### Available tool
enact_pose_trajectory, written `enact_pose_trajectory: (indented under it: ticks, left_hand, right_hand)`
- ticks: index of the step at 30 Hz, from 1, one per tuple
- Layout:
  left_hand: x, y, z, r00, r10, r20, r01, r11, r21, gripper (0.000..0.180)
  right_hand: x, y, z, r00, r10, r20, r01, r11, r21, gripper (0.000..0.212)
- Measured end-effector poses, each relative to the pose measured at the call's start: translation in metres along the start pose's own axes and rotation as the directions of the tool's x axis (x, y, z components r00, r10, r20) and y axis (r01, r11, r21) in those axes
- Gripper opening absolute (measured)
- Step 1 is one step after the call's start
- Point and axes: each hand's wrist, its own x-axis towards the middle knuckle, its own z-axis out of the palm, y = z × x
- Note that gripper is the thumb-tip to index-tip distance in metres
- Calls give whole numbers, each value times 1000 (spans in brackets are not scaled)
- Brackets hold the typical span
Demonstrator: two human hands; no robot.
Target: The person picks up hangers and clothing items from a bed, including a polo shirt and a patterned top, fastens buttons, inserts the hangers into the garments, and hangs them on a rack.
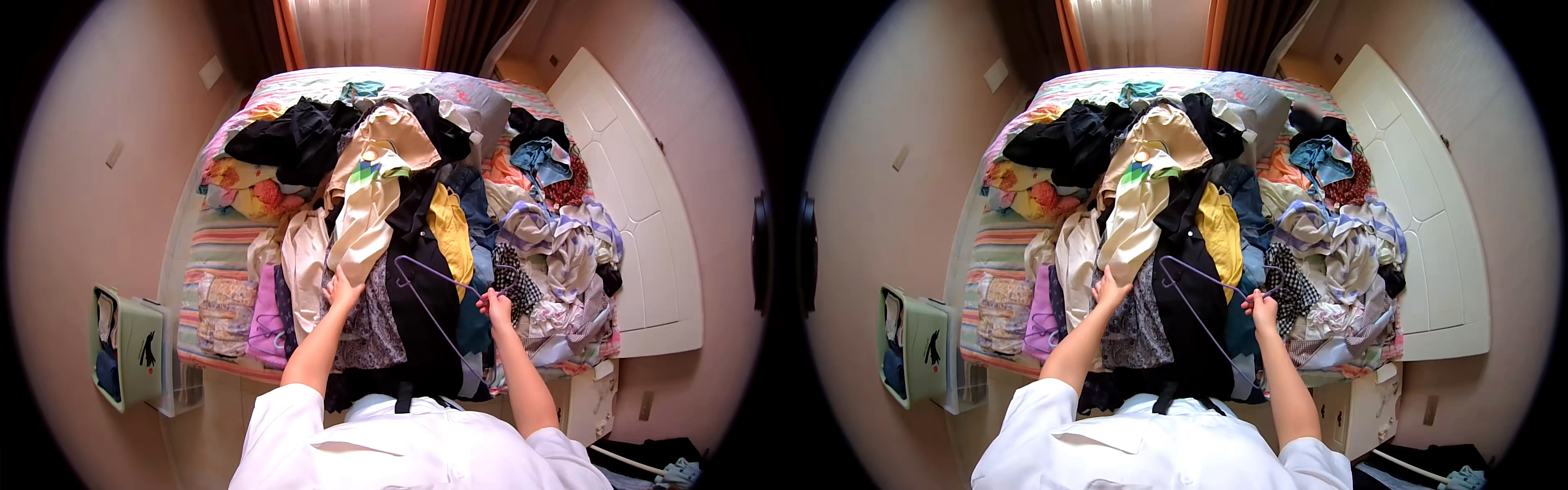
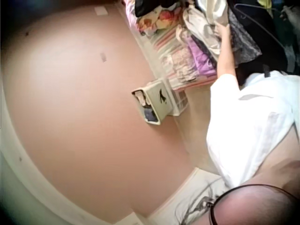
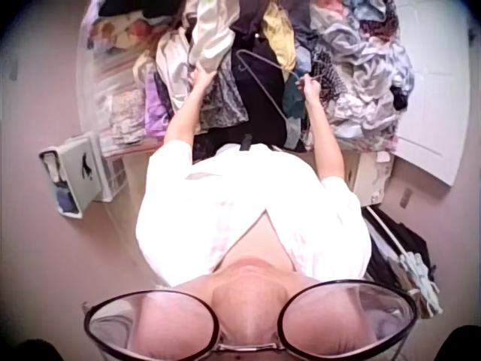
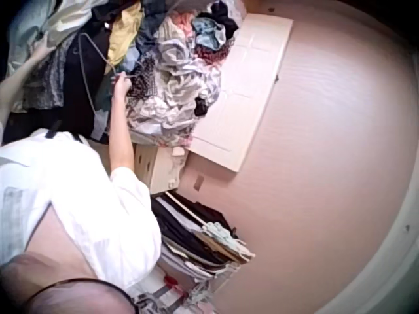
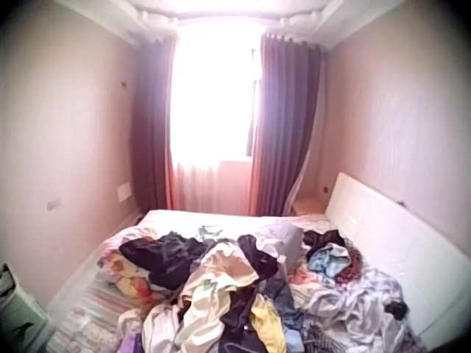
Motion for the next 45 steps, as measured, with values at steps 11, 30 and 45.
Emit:
enact_pose_trajectory:
  ticks: [11,30,45]
  left_hand:
    - [-27,57,-47,916,400,-43,-401,916,-13,26]
    - [10,18,-37,898,264,-352,-423,735,-530,37]
    - [-48,122,-26,651,703,286,-679,708,-195,23]
  right_hand:
    - [42,-31,-13,982,183,53,-190,920,342,30]
    - [61,-84,44,947,169,272,-126,978,-169,29]
    - [84,-134,-14,975,-5,224,35,991,-130,29]
